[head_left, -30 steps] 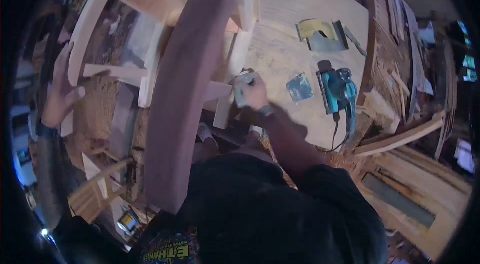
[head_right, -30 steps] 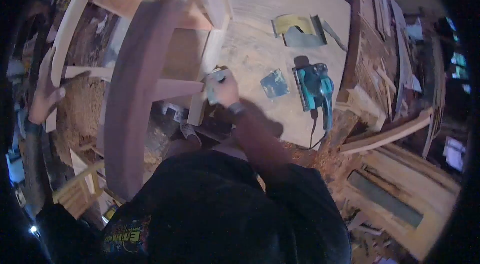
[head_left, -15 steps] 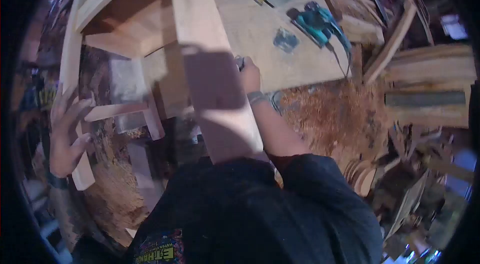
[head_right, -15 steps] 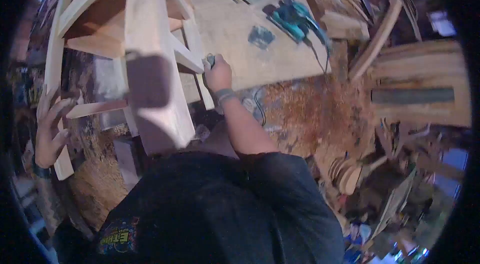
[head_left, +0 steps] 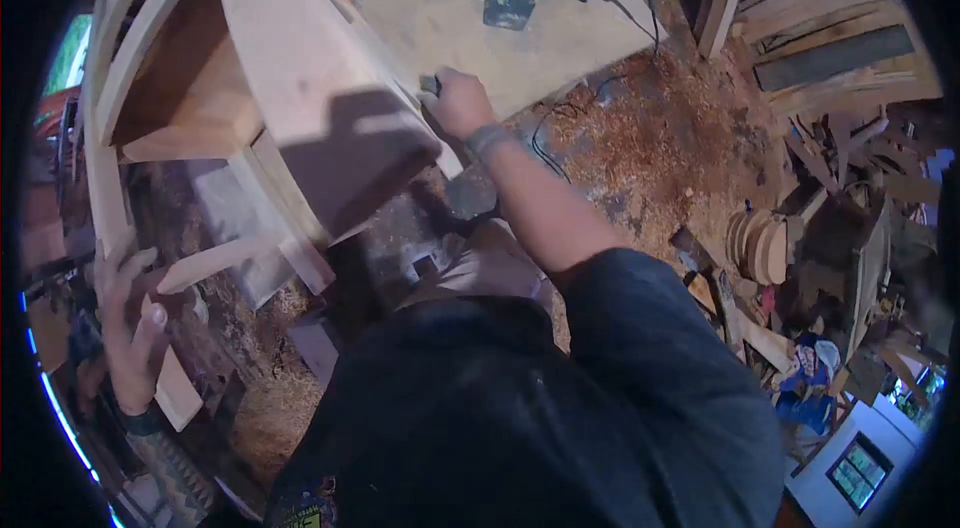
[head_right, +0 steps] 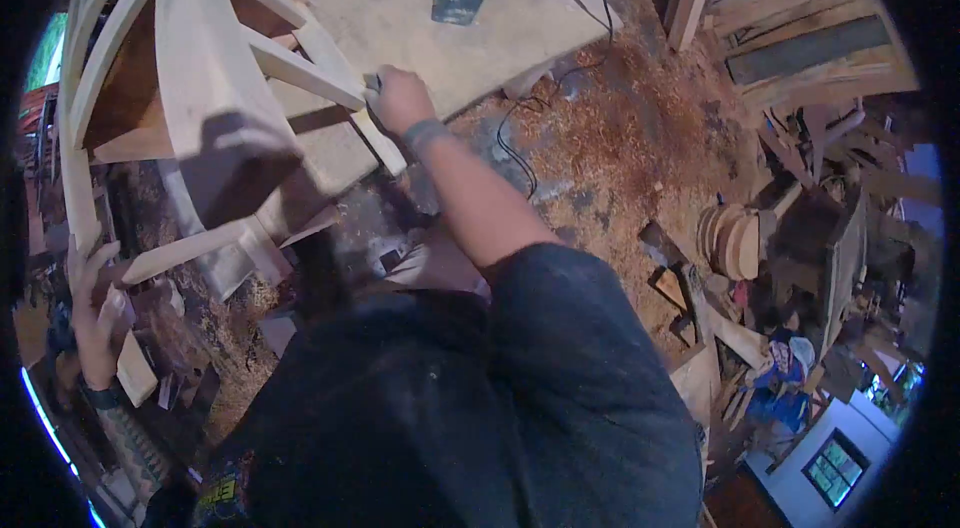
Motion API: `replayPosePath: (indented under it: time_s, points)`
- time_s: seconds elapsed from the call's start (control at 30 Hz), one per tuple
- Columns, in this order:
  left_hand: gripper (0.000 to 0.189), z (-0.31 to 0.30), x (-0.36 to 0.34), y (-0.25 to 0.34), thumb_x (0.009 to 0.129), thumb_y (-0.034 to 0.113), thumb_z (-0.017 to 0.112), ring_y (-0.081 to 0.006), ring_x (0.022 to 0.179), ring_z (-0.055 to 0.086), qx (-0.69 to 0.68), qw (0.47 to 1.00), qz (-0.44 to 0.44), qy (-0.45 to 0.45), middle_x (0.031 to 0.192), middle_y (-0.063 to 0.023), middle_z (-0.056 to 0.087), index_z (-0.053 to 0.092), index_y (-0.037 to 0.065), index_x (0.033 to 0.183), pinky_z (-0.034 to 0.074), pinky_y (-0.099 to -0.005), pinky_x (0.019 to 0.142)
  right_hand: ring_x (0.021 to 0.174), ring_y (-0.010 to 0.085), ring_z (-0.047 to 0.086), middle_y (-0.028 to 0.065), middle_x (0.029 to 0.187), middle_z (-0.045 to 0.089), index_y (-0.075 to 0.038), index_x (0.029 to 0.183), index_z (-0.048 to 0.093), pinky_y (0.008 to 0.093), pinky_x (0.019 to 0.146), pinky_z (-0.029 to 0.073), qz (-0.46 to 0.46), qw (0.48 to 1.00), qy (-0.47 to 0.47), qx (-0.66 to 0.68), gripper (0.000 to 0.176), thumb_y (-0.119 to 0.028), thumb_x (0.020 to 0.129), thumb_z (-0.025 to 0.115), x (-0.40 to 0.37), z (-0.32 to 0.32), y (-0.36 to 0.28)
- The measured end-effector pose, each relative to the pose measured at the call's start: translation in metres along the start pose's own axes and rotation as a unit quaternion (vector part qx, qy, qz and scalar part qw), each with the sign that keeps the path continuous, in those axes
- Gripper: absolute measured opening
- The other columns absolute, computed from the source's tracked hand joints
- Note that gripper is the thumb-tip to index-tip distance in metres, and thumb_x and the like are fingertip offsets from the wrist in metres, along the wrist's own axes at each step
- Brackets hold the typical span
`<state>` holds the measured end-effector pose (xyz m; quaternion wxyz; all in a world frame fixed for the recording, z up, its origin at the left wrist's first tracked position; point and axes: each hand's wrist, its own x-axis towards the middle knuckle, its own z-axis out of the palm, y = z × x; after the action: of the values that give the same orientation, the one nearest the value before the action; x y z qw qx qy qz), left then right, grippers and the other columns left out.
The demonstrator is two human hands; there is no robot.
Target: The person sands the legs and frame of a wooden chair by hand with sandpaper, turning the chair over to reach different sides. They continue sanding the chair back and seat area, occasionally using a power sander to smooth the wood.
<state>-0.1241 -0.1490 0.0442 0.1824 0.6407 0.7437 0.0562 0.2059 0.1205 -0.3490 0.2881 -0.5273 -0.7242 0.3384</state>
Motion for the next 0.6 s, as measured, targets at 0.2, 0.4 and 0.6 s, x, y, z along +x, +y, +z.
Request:
replayPosePath:
  time_s: [0.2,0.4,0.6]
  points:
    - [0.059,-0.006,-0.001,0.002,0.098,0.041,0.059,-0.0329,0.146,0.040,0.077,0.996,0.041,0.009,0.161,-0.0174,0.038,0.058,0.003,0.143,0.038,-0.0452,0.112,0.091,0.0458,0.070,0.0264,0.093,0.072,-0.001,0.094,0.068,0.0538,0.083,0.056,0.033,0.999,0.010,0.003,0.026,-0.026,0.087,0.076,-0.022,-0.003,-0.006]
    - [0.064,0.008,-0.005,0.006,0.097,0.046,0.064,-0.0292,0.135,0.054,-0.111,0.993,-0.020,0.038,0.163,-0.0117,0.033,0.055,0.005,0.146,0.063,-0.0380,0.084,0.093,0.0456,0.071,0.0255,0.094,0.073,-0.002,0.100,0.070,0.0523,0.087,0.056,0.041,0.999,-0.016,-0.014,0.029,-0.028,0.089,0.075,0.016,-0.002,-0.017]
    - [0.065,-0.006,0.000,-0.013,0.096,0.047,0.066,-0.0285,0.139,0.050,0.152,0.983,0.096,0.037,0.163,-0.0108,0.034,0.055,0.007,0.146,0.062,-0.0418,0.089,0.095,0.0449,0.071,0.0258,0.095,0.073,-0.001,0.100,0.070,0.0515,0.088,0.056,0.032,0.999,-0.003,0.020,0.031,-0.030,0.089,0.075,0.005,-0.001,-0.015]
